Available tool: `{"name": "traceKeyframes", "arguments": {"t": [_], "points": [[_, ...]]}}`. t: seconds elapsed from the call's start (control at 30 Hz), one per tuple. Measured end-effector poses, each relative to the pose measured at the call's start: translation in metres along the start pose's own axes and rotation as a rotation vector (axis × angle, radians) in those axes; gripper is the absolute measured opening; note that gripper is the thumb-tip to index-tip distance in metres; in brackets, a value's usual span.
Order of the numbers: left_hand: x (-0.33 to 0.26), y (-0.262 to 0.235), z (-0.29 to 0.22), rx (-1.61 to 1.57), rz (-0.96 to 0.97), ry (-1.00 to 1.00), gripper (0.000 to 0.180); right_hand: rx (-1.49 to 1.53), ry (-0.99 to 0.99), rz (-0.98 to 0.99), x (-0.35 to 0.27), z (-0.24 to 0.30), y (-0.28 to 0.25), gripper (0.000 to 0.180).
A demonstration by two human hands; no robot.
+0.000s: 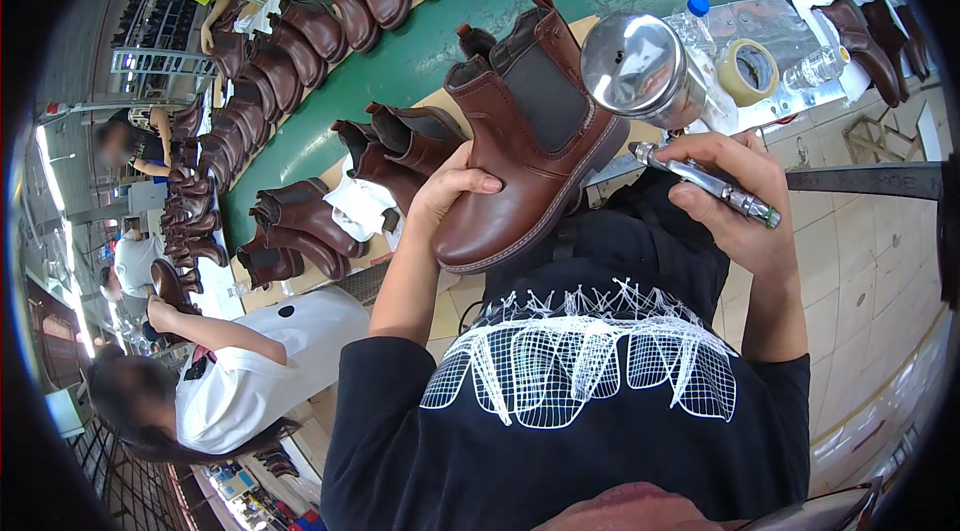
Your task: The recorder is finishing or inspecting leather boots on an assembly line, using a spray tool for finish and a cloth with cleaner for detailing.
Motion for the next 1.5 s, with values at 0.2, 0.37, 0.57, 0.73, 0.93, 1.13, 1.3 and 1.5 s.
{"name": "traceKeyframes", "arguments": {"t": [0.2, 0.37, 0.57, 0.73, 0.93, 1.13, 1.3, 1.5], "points": [[-0.001, 0.0, -0.001, 0.023, -0.017, 0.019, 0.083, 0.085, 0.035, 0.016, -0.004, -0.007, 0.007, 0.025], [-0.003, 0.001, -0.004, -0.031, -0.07, 0.04, 0.08, 0.095, 0.043, 0.035, -0.005, -0.009, 0.008, 0.024], [-0.001, 0.015, -0.01, -0.127, -0.005, 0.066, 0.076, 0.089, 0.088, 0.0, -0.006, -0.009, 0.003, 0.024], [0.015, 0.014, 0.008, -0.114, -0.106, 0.087, 0.068, 0.278, 0.174, -0.094, -0.012, -0.031, -0.001, 0.027], [0.057, 0.048, 0.014, -0.063, -0.233, 0.218, 0.065, 0.31, 0.215, -0.177, -0.015, -0.041, -0.011, 0.024], [0.101, 0.061, 0.02, -0.027, -0.368, 0.367, 0.067, 0.279, 0.204, -0.214, -0.021, -0.049, -0.017, 0.023], [0.122, 0.051, 0.03, 0.113, -0.366, 0.506, 0.084, 0.289, 0.23, -0.212, -0.027, -0.056, -0.018, 0.023], [0.057, 0.037, 0.005, 0.424, -0.476, 0.53, 0.064, 0.357, 0.237, -0.269, -0.03, -0.067, -0.023, 0.022]]}}
Point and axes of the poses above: each hand's wrist, its own x-axis towards the middle knuckle, its own y-axis out of the palm, z = x × y, the point moved 5 cm from there along x, towards the middle knuckle, and after that the axes turned 2 degrees about -x, right-handed, at the moved point
